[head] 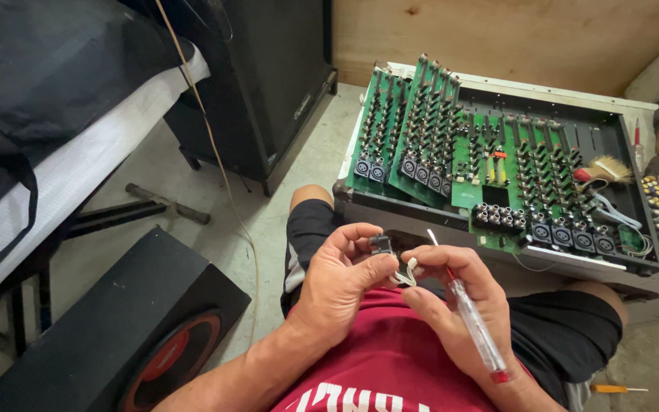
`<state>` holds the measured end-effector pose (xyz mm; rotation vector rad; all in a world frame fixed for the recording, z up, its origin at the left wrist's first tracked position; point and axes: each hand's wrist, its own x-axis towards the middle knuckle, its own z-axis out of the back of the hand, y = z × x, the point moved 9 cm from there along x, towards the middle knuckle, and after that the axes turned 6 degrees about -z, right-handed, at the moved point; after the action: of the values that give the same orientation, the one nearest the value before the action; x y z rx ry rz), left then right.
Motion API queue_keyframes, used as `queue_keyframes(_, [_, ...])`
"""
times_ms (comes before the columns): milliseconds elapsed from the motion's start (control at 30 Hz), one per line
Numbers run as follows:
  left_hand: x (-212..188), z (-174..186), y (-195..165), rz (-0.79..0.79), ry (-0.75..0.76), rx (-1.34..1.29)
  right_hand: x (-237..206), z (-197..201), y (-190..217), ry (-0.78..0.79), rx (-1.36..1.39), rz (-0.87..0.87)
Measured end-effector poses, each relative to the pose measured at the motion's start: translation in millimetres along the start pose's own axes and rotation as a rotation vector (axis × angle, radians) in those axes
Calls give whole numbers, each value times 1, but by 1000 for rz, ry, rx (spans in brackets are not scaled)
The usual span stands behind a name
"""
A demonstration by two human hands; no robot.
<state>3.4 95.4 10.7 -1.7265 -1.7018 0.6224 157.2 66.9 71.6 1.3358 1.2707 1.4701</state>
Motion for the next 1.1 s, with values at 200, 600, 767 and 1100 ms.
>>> queue_keyframes(200, [0, -6, -1, 50, -21, -170, -1, 5, -2, -84, -131, -12])
queue_keyframes(600, [-3, -9, -1, 64, 55, -143, -4, 9, -5, -145, -58, 10])
queue_keyframes(767, [-1, -8, -4, -4, 74, -51, -1, 17, -16, -183, -3, -90])
queue_keyframes(1100, [-3, -14, -6, 33, 98, -76, 7, 21, -42, -143, 304, -273])
